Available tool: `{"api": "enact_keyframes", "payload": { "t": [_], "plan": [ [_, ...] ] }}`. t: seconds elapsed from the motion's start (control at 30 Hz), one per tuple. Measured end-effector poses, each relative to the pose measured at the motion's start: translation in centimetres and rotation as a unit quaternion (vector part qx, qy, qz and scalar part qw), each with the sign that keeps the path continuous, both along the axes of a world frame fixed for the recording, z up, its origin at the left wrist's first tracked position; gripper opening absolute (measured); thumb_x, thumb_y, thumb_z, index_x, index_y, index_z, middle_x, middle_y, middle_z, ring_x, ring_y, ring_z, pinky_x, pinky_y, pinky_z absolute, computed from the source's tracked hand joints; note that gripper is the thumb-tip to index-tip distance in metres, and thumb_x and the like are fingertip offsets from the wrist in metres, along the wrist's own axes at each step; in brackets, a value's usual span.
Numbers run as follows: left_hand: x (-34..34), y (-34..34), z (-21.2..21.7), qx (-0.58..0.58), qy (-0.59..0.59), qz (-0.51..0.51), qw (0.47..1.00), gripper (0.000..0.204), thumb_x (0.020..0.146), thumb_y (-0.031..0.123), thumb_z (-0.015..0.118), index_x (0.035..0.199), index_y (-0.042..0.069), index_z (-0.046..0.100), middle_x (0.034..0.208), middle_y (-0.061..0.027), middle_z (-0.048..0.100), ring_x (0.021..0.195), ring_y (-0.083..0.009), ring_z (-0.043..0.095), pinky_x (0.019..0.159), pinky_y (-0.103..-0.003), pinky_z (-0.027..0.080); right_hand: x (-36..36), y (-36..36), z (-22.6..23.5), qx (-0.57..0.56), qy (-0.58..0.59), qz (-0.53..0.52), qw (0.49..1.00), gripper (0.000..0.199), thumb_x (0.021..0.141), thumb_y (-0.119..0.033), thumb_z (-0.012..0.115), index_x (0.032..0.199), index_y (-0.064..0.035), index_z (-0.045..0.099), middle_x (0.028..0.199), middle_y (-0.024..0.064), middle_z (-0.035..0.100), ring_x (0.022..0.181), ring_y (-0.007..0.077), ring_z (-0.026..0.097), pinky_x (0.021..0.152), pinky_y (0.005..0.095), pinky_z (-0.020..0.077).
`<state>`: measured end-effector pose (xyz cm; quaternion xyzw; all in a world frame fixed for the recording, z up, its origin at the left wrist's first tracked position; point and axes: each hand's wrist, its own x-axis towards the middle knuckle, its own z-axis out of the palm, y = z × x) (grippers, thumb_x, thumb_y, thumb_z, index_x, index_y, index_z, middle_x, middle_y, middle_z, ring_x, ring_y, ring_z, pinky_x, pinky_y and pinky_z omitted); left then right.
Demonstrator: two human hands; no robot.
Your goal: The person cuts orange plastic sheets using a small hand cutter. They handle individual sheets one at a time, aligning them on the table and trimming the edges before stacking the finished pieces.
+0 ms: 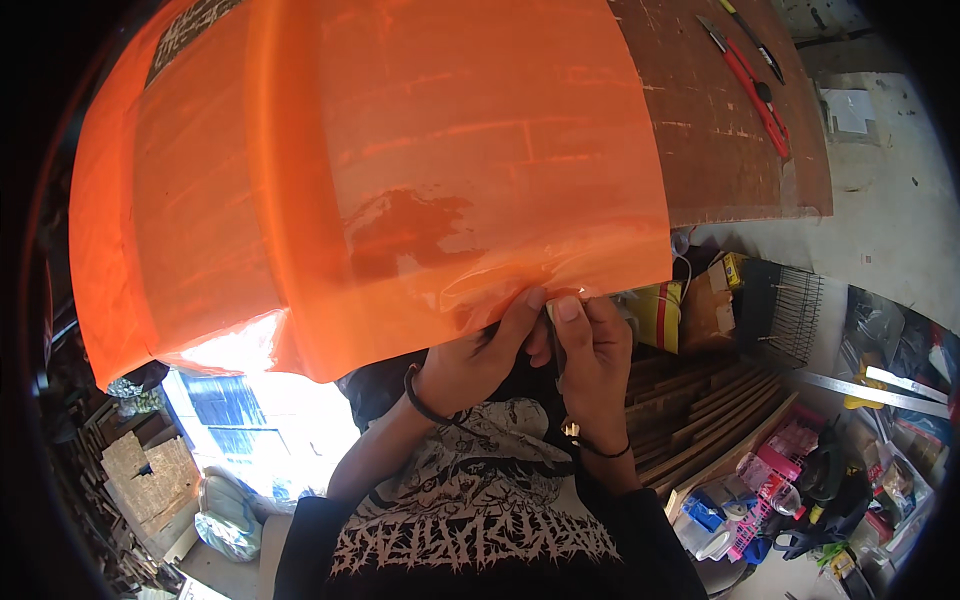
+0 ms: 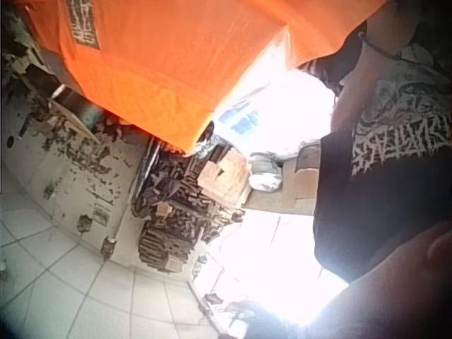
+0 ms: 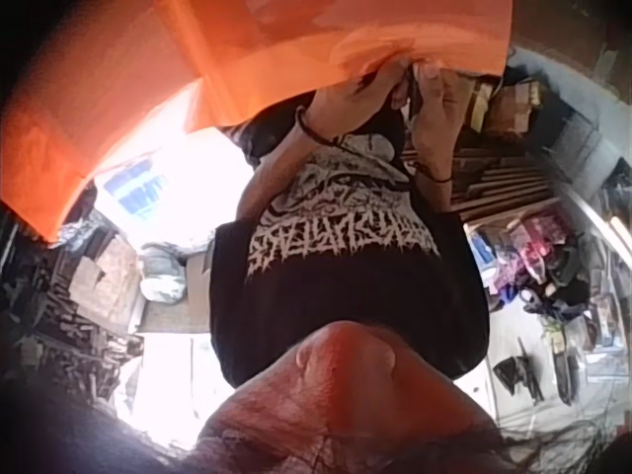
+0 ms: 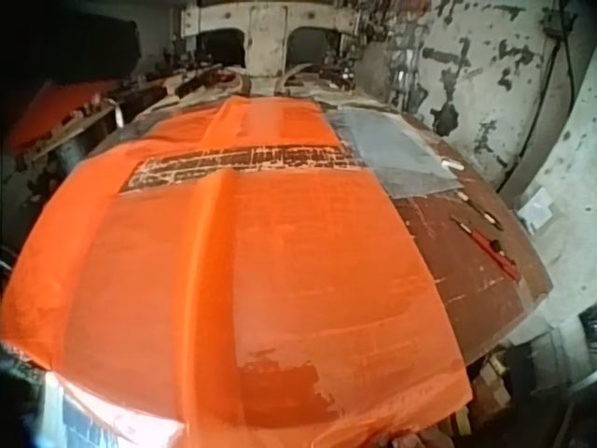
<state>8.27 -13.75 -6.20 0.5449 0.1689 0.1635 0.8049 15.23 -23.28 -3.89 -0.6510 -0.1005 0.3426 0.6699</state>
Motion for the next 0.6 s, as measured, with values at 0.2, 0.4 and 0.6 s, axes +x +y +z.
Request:
{"api": "enact_keyframes", "payload": {
  "t": [0.2,0.4,0.6],
  "plan": [
    [-0.1,0.0,0.2,-0.075,0.012,0.009,0.997,0.018,0.094,0.011,0.043,0.094,-0.003,0.054,0.062,-0.0005,0.049,0.053,-0.0075,0.048,0.049,-0.021,0.039,-0.1,-0.2,-0.5,-0.028,-0.029,-0.007,0.999,0.035,0.094,-0.030,0.042,0.093,0.0018,0.055,0.066,0.0047,0.054,0.052,0.0079,0.048,0.046,0.0185,0.0373],
    [-0.4,0.1,-0.5,0.002,0.017,0.052,0.999,0.020,0.094,0.014,0.045,0.092,-0.003,0.056,0.067,-0.0012,0.052,0.055,-0.0073,0.048,0.053,-0.021,0.039,0.4,-1.3,-1.5,0.093,0.108,-0.086,0.986,0.048,0.095,-0.045,0.030,0.103,-0.0019,0.048,0.059,0.0014,0.047,0.043,0.0057,0.039,0.037,0.0186,0.0277],
    [-1.0,-0.1,-1.8,-0.157,0.008,0.022,0.987,0.022,0.094,0.018,0.046,0.091,-0.001,0.056,0.061,0.0012,0.044,0.055,-0.0059,0.041,0.050,-0.020,0.033,4.2,-2.2,-0.4,-0.012,0.001,-0.242,0.970,0.038,0.094,-0.038,0.040,0.107,-0.0026,0.042,0.073,0.0063,0.058,0.046,0.0056,0.047,0.033,0.0153,0.0237]
  ]
}}
